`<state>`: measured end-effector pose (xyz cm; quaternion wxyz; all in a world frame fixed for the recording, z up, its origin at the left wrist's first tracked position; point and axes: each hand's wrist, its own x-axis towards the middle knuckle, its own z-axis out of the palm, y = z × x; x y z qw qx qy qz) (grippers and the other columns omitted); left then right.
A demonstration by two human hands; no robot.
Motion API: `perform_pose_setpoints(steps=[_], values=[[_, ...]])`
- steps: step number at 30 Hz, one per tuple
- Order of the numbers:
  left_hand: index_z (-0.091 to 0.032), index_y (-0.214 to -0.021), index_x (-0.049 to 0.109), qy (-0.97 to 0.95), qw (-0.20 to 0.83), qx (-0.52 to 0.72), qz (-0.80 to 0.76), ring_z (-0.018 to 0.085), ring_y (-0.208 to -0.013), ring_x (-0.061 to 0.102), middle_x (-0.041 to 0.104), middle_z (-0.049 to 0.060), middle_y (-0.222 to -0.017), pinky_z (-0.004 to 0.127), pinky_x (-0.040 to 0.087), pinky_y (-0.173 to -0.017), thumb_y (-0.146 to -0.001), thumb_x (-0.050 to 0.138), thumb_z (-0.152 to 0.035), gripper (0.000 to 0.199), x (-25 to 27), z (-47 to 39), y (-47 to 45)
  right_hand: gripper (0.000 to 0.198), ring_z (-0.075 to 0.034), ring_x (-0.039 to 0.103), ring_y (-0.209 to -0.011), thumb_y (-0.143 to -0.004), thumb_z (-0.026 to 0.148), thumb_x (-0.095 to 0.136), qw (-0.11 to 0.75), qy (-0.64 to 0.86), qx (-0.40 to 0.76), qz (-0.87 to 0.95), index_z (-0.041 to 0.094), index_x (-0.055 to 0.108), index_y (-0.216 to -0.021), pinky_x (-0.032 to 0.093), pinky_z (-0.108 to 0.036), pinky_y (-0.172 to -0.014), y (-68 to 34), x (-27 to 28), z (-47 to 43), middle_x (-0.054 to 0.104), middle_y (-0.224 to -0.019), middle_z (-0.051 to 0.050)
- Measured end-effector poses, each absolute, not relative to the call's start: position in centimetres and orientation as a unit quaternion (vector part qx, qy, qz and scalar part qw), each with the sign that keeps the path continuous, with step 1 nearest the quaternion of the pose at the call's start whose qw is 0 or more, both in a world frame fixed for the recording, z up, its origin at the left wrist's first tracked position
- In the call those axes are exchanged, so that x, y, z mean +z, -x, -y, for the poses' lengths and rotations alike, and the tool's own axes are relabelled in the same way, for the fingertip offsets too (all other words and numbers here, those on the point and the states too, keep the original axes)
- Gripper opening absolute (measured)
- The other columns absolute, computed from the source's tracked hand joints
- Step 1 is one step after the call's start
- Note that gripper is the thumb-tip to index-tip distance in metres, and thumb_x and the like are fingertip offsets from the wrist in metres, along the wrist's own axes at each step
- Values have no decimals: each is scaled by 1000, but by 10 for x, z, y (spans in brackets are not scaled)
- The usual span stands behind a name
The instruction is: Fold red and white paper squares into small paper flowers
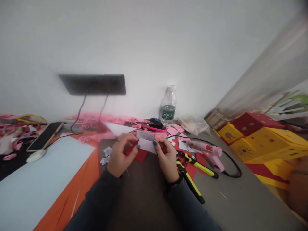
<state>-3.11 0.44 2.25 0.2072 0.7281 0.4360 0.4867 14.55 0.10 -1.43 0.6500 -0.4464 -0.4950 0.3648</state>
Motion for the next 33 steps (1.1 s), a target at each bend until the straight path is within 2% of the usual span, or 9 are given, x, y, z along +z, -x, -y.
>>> perform_pose_setpoints(steps=[3,5,9,12,17,22,25,28,33], values=[[-23,-116,60,-819,156,416,-363,28,-116,58,63,11,-121,43,46,-101,-79,70,-20,39,20,-1,24,22,-18,57,-71,-84,40,66,647,419,404,493,22,59,-94,46,-28,-61,-144,-15,-1,61,-79,-3],[-24,-120,59,-832,147,400,-356,27,-118,57,63,10,-121,44,44,-103,-81,69,-20,40,16,-1,21,26,-17,57,-71,-84,40,67,644,399,425,496,23,57,-99,46,-27,-61,-144,-14,0,59,-79,-2],[-22,-112,62,-795,174,422,-399,25,-113,59,64,9,-115,40,47,-98,-84,65,-17,29,14,-1,19,29,-18,58,-79,-88,45,61,643,356,446,511,23,56,-107,48,-28,-67,-144,-11,2,60,-88,-3],[-20,-105,62,-751,233,453,-420,25,-107,61,65,9,-108,37,50,-92,-85,63,-20,20,16,0,18,36,-20,60,-85,-86,46,64,629,333,467,525,25,54,-114,51,-31,-73,-142,-10,3,60,-95,-5],[-18,-102,62,-684,329,479,-440,22,-96,67,68,8,-102,32,53,-86,-88,61,-29,18,14,-1,18,30,-21,64,-91,-85,39,66,617,346,477,522,25,55,-110,53,-33,-80,-140,-9,3,65,-98,-6],[-19,-97,64,-644,340,485,-483,20,-87,69,72,6,-94,27,55,-72,-91,54,-31,17,13,-2,20,29,-21,64,-95,-85,32,64,626,352,470,513,25,54,-112,53,-35,-84,-140,-13,-1,64,-104,-7],[-19,-100,64,-635,345,487,-491,20,-87,70,73,6,-94,27,56,-73,-90,54,-31,17,12,-2,19,30,-20,63,-96,-82,28,66,643,364,463,490,26,55,-110,52,-32,-82,-140,-17,-3,63,-107,-7],[-19,-98,63,-621,420,478,-458,20,-84,71,73,5,-90,28,57,-74,-86,59,-29,16,13,-2,15,30,-20,64,-93,-81,31,67,642,368,464,487,25,56,-108,53,-32,-79,-141,-17,-4,65,-104,-6],[-20,-88,58,-621,409,495,-449,16,-73,67,68,1,-79,23,54,-64,-84,58,-23,5,17,-1,14,16,-19,61,-73,-86,38,63,597,364,474,535,22,62,-86,50,-29,-64,-143,-12,-1,66,-81,-2]])
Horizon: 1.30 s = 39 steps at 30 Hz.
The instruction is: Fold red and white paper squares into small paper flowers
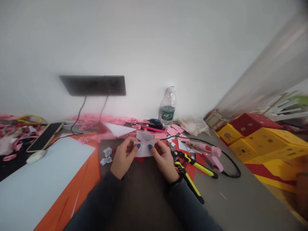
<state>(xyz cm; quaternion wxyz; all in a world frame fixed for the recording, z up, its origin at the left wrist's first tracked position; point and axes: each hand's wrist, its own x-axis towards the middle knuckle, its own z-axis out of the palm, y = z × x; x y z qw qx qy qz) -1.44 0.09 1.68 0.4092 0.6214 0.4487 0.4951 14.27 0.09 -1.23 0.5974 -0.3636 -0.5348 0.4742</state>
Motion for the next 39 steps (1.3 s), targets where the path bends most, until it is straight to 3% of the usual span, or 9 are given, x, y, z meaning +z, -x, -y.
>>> perform_pose_setpoints(steps=[5,8,11,13,15,18,22,31,39], values=[[-20,-95,59,-667,414,449,-427,12,-54,56,62,-1,-77,22,48,-51,-89,47,-21,14,20,-1,22,11,-18,59,-74,-88,29,58,622,365,423,548,23,64,-82,46,-29,-67,-146,-10,-1,65,-80,-2],[-18,-84,63,-705,365,442,-419,14,-63,58,63,2,-77,24,47,-60,-88,40,-16,24,21,-1,25,18,-17,56,-71,-87,19,49,621,379,407,553,22,64,-77,42,-27,-65,-149,-10,0,63,-77,-1],[-18,-91,63,-702,346,439,-441,16,-73,61,64,2,-79,24,47,-64,-87,50,-20,14,18,-2,23,21,-17,55,-72,-88,17,44,611,382,402,565,21,63,-79,41,-27,-65,-148,-9,3,61,-78,-1],[-18,-102,62,-686,360,445,-449,18,-81,64,66,2,-85,25,49,-69,-83,57,-20,19,16,-3,21,15,-17,56,-74,-89,20,48,610,377,394,575,21,60,-80,43,-27,-67,-145,-8,5,59,-78,-1],[-18,-95,65,-690,360,437,-450,19,-85,64,67,4,-88,26,50,-72,-83,59,-19,14,14,-4,19,3,-17,57,-75,-86,20,55,613,383,381,577,21,58,-85,45,-27,-68,-141,-7,6,59,-81,-1],[-18,-83,65,-700,345,427,-456,18,-80,64,67,3,-84,25,48,-68,-83,59,-18,7,14,-4,18,11,-18,60,-80,-84,16,57,604,405,348,592,22,58,-94,46,-28,-71,-138,-6,6,61,-88,-2],[-19,-83,64,-702,306,430,-479,16,-75,62,67,1,-81,24,46,-66,-83,63,-18,2,13,-4,19,7,-18,58,-76,-84,15,56,566,424,310,635,21,59,-82,44,-29,-68,-139,-5,5,60,-80,-2],[-19,-82,63,-742,265,420,-449,15,-80,62,66,0,-83,25,46,-74,-82,59,-8,12,16,-3,18,9,-18,57,-75,-81,12,55,561,427,290,646,20,59,-80,43,-28,-68,-139,-3,6,60,-79,-2],[-19,-81,62,-750,198,434,-459,16,-79,62,66,2,-83,26,47,-73,-82,57,-11,9,20,-5,27,10,-17,55,-72,-76,10,56,591,482,268,588,20,59,-77,42,-29,-67,-144,-10,1,59,-76,0]])
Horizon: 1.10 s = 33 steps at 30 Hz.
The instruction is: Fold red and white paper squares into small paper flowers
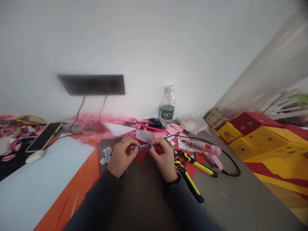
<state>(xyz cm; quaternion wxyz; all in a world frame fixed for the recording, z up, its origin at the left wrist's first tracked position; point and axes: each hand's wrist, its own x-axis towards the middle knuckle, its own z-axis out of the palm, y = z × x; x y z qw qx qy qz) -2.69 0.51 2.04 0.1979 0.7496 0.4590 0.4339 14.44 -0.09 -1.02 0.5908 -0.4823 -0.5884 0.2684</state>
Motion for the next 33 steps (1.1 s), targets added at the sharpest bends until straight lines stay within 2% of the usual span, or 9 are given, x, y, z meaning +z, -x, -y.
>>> perform_pose_setpoints(steps=[4,8,10,12,19,23,27,30,33], values=[[-19,-84,62,-702,229,468,-486,16,-79,63,66,2,-84,24,48,-70,-82,56,-14,9,23,-6,34,7,-17,55,-72,-81,15,54,665,486,265,501,20,57,-84,44,-29,-67,-148,-17,-2,56,-79,-1],[-19,-84,62,-705,267,453,-476,15,-75,62,65,1,-82,24,47,-67,-83,56,-16,7,21,-5,29,15,-19,59,-84,-88,19,55,622,423,299,587,21,59,-102,46,-31,-75,-144,-12,3,62,-93,-4],[-19,-84,61,-716,277,443,-462,15,-76,62,65,1,-82,24,47,-68,-82,56,-15,7,20,-4,25,6,-18,56,-77,-90,20,55,591,418,292,625,21,61,-90,44,-30,-70,-143,-7,5,61,-83,-2],[-19,-85,62,-728,280,434,-451,16,-77,62,66,1,-83,24,46,-68,-82,55,-15,8,21,-3,22,12,-17,55,-73,-91,19,53,580,411,285,643,21,60,-81,42,-29,-66,-142,-3,6,59,-77,-1],[-19,-74,56,-733,277,428,-450,15,-67,58,58,-1,-71,24,44,-61,-81,52,-14,9,23,0,18,14,-20,57,-80,-92,18,51,577,377,271,672,21,60,-81,45,-33,-73,-142,-1,8,61,-82,-4],[-20,-72,52,-707,290,450,-462,14,-64,56,55,-2,-69,23,44,-59,-78,52,-15,8,22,-4,24,14,-20,57,-78,-93,22,52,599,391,270,645,21,59,-80,45,-32,-72,-144,-4,7,60,-80,-4],[-20,-73,51,-652,274,490,-510,12,-57,54,54,-3,-68,22,43,-54,-78,52,-18,6,19,-11,36,16,-17,53,-70,-93,30,53,675,434,276,529,21,58,-81,43,-29,-65,-149,-9,1,57,-74,-1],[-20,-78,53,-654,265,495,-507,14,-62,58,57,-2,-72,23,47,-58,-82,50,-17,6,18,-10,38,17,-16,51,-66,-90,34,57,681,429,322,498,21,58,-79,42,-26,-61,-150,-10,-2,55,-71,0],[-19,-96,57,-712,252,484,-442,18,-85,64,63,5,-93,27,52,-75,-87,48,-17,13,19,-5,32,19,-15,50,-65,-87,37,60,657,424,376,498,20,59,-79,42,-25,-59,-148,-11,-2,56,-71,1]])
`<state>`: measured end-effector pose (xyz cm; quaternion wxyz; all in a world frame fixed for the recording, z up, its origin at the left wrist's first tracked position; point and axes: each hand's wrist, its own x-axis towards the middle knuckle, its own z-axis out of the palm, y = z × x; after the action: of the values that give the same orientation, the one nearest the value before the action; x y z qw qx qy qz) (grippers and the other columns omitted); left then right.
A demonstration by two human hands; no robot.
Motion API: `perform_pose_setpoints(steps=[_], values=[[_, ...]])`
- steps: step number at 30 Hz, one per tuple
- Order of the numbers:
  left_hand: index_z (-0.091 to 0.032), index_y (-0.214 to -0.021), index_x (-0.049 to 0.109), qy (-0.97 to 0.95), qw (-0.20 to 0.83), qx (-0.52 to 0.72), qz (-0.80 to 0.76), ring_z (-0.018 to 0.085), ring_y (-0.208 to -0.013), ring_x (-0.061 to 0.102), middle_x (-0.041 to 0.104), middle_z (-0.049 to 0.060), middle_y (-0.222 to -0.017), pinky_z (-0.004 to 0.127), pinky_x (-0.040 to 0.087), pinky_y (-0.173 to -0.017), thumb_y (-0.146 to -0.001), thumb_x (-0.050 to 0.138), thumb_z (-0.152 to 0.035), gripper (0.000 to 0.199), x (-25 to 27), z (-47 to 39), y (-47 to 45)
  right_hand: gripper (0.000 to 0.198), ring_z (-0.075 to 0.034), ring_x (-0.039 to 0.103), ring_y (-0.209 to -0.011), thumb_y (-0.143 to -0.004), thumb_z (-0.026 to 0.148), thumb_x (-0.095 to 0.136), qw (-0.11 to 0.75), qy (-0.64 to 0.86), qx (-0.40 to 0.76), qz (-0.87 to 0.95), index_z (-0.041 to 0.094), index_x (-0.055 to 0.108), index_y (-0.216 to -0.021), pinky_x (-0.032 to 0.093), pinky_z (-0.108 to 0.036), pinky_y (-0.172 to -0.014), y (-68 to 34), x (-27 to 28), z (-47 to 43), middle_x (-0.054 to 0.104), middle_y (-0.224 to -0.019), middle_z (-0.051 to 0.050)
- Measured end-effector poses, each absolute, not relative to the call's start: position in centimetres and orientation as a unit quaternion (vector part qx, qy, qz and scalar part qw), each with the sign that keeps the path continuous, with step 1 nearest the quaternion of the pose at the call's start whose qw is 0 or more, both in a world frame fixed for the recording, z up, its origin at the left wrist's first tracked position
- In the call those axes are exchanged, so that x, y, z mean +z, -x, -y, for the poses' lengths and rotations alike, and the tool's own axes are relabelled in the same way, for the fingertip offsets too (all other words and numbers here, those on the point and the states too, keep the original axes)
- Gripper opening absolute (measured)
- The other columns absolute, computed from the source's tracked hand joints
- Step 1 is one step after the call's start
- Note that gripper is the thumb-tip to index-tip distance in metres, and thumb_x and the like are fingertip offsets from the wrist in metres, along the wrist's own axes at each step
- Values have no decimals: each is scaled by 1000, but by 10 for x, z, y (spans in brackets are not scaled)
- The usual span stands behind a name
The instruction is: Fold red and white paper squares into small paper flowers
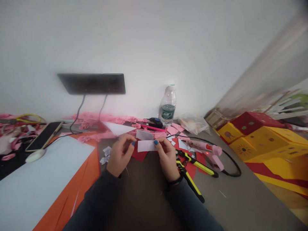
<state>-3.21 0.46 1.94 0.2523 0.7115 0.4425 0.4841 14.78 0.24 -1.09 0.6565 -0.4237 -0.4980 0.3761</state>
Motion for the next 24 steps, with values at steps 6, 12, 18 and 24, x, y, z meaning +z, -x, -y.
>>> perform_pose_setpoints(steps=[6,12,18,24], values=[[-21,-121,58,-823,162,397,-373,26,-120,56,61,11,-123,39,45,-103,-84,65,-20,38,18,1,21,24,-14,50,-61,-85,43,62,631,419,406,511,20,58,-79,42,-25,-55,-146,-9,-1,55,-68,1],[-21,-114,62,-801,171,406,-406,25,-111,63,66,10,-114,38,52,-94,-83,66,-21,31,16,-1,24,21,-17,59,-67,-87,40,61,623,392,437,518,22,60,-96,47,-27,-60,-146,-10,-1,64,-76,-2],[-23,-112,64,-792,174,403,-424,26,-110,64,68,8,-112,40,52,-95,-82,65,-17,31,14,-2,21,22,-18,61,-71,-89,42,58,626,394,414,530,23,58,-99,48,-28,-60,-146,-11,-3,63,-78,-2],[-20,-113,65,-765,211,432,-427,25,-112,63,69,10,-114,37,52,-93,-85,59,-17,28,17,-3,22,38,-19,62,-81,-85,35,66,620,349,443,546,24,53,-119,52,-31,-74,-143,-11,-1,63,-88,-3]])
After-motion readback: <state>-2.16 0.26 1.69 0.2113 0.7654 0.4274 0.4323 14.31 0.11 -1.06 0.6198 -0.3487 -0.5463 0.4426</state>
